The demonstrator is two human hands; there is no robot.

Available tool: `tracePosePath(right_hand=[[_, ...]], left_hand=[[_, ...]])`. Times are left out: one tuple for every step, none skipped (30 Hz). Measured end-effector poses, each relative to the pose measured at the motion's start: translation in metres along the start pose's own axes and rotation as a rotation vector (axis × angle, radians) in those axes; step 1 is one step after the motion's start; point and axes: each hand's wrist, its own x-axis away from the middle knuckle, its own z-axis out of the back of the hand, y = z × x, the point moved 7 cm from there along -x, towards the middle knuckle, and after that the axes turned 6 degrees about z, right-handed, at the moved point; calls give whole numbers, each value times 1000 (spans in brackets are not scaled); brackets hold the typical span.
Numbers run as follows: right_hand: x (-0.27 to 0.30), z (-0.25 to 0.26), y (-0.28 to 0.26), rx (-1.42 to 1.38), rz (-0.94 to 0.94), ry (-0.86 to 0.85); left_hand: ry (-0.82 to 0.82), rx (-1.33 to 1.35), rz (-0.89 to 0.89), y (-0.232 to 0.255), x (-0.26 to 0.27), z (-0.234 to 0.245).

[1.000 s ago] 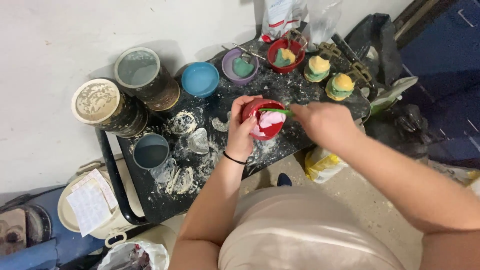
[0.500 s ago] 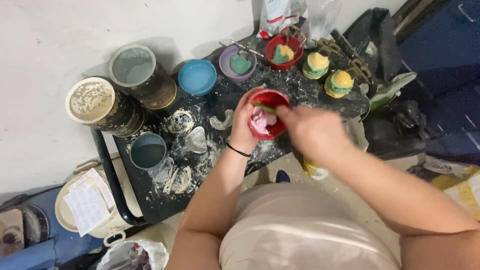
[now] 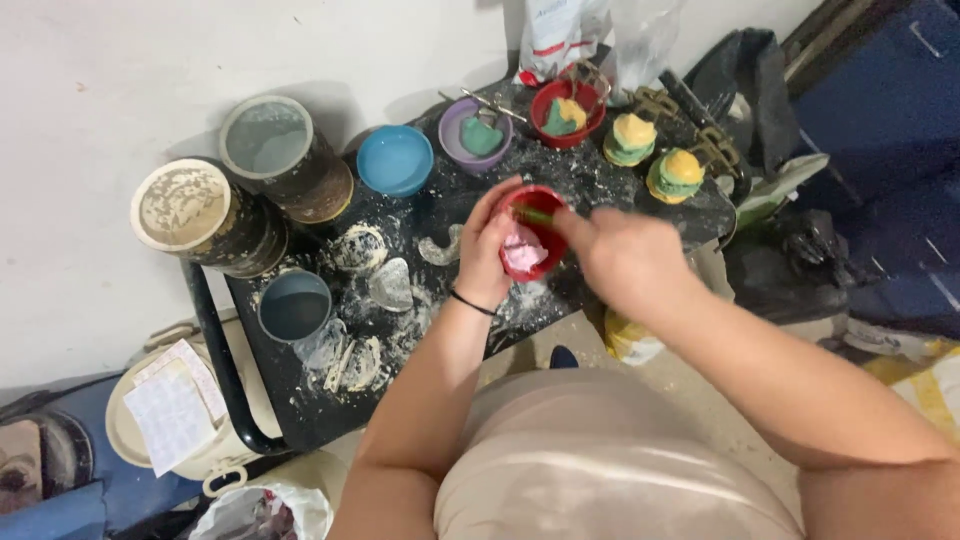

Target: The person retrieves a foil-wrapped object from a drawer and places it on a workbench. They then pour a white powder from a bag into a red bowl, add water from a blue bowl, and mix the contents with a green spatula. The person applies the resulting pink paste to the foil-wrapped object.

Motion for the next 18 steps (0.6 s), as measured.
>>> tracePosePath(right_hand=[[5, -4, -11, -1, 2, -3], [10, -9, -24, -17, 32, -35], [10, -14, -33, -26, 62, -58], [4, -6, -22, -17, 66, -51], [2, 0, -16, -88, 63, -82], [1, 5, -11, -158, 60, -112], [3, -1, -8, -160, 58, -117], [4, -5, -4, -126, 37, -103], [2, -9, -1, -92, 23, -82], [5, -6, -7, -95, 27, -82], [7, -5, -11, -121, 49, -115], [9, -5, -15, -146, 70, -148], [7, -7, -9, -152, 65, -155], [6, -5, 1, -132, 8, -86], [3, -3, 14, -105, -40, -11], [8, -2, 6, -103, -37, -11], [11, -4, -4, -112, 17, -35], [14, -5, -15, -120, 71, -59]], left_hand=[[3, 2, 1, 4, 0, 1], [-5, 2, 9, 8, 1, 1], [-20, 2, 7, 15, -6, -1], [-25, 4, -3, 13, -10, -2], [-30, -7, 0, 9, -5, 0], [-35, -17, 3, 6, -1, 2], [-35, -16, 8, 4, -3, 0], [-24, -2, -6, 4, -5, -1], [-9, 11, -27, 8, -8, 1], [-4, 10, -29, 7, -3, 4], [-18, 6, -20, 5, -4, 4], [-31, 3, -10, 4, -5, 4], [-29, 2, 0, 3, -4, 3], [-24, 4, -2, 4, -3, 2], [-20, 9, -15, 6, -7, 1], [-19, 12, -17, 7, -5, 1], [-18, -15, -29, 10, -6, 1], [-17, -43, -41, 12, -6, 1]])
